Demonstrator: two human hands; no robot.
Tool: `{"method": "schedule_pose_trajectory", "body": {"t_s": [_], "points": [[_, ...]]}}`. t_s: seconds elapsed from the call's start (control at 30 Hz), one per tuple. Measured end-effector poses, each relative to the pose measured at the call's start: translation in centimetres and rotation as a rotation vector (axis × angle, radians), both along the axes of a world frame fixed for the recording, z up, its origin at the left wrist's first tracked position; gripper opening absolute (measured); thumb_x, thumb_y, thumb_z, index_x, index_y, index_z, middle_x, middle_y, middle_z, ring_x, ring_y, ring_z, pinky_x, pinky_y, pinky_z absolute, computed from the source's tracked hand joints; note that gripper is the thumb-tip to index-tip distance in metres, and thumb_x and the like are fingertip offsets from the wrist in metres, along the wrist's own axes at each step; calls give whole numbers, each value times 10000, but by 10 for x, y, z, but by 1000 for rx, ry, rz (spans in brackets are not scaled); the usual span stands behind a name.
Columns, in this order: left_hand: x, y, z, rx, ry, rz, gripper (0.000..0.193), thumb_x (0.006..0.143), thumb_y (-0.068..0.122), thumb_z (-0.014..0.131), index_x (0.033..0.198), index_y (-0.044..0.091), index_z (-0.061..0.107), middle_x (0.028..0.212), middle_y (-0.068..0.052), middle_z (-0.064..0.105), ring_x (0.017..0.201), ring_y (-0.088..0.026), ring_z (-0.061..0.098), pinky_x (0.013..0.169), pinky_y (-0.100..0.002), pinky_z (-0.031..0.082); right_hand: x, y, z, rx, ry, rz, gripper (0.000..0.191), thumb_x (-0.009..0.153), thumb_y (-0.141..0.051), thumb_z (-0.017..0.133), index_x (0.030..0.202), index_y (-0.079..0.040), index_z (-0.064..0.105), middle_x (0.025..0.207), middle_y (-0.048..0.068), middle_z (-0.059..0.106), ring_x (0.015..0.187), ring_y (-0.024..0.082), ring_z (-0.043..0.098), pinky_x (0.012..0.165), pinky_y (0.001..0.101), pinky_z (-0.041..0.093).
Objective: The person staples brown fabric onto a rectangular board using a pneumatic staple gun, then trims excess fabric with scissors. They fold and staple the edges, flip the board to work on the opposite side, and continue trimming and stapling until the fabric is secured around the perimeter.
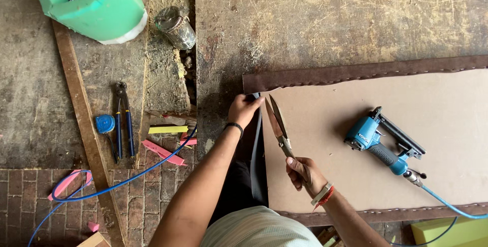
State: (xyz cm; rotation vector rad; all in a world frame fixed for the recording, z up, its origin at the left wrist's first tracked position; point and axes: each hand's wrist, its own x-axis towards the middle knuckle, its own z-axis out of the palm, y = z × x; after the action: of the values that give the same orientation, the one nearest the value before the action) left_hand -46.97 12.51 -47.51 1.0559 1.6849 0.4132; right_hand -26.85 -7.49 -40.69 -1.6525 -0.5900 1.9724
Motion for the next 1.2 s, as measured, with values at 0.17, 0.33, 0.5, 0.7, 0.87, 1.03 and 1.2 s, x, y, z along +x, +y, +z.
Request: {"method": "schedule_pose_trajectory", "body": {"t_s": [0.17,0.33,0.5,0.7,0.87,1.03,1.2], "points": [[-15,12,-10,152,242,-85,292,864,383,813,948,104,802,869,-79,792,797,-224,754,774,-402,605,-12,1,-1,-35,54,-73,524,864,-550,707,765,-50,591,593,25,491,484,153,476,435,305,412],[-44,10,-10,356,353,73,105,947,178,714,1030,113,723,979,-60,761,863,-206,742,744,-399,619,-13,9,2,-58,60,-62,525,869,-554,695,746,-58,578,587,22,479,481,154,464,429,302,396],[-20,15,8,1075,604,-460,441,684,102,745,1120,97,683,1099,-138,683,1033,-295,672,901,-424,565,-25,23,3,-23,143,-82,547,896,-580,654,724,-72,546,602,14,466,498,142,448,449,296,374],[-11,42,7,963,504,-614,55,949,111,760,961,89,711,999,-67,704,968,-229,649,951,-416,543,-40,45,0,-11,204,-165,505,920,-571,640,735,-114,530,612,-13,406,492,118,375,452,286,320],[-16,38,-2,1083,480,-642,32,882,71,755,881,85,726,966,-56,706,963,-226,651,965,-409,546,-44,60,-8,-35,229,-177,485,901,-519,697,703,-126,494,597,-18,419,462,111,388,415,280,312],[-13,37,-2,1057,504,-644,85,835,21,742,879,93,738,946,-43,698,943,-215,644,979,-397,545,-48,58,-12,-57,148,-154,493,874,-455,771,647,-139,468,522,-12,415,406,113,366,375,282,284],[-12,37,0,1013,512,-666,81,831,27,750,878,93,740,945,-47,688,933,-221,632,977,-398,541,-46,53,-8,-44,173,-168,467,886,-465,745,647,-152,495,524,-49,455,422,89,423,395,267,342]]}}
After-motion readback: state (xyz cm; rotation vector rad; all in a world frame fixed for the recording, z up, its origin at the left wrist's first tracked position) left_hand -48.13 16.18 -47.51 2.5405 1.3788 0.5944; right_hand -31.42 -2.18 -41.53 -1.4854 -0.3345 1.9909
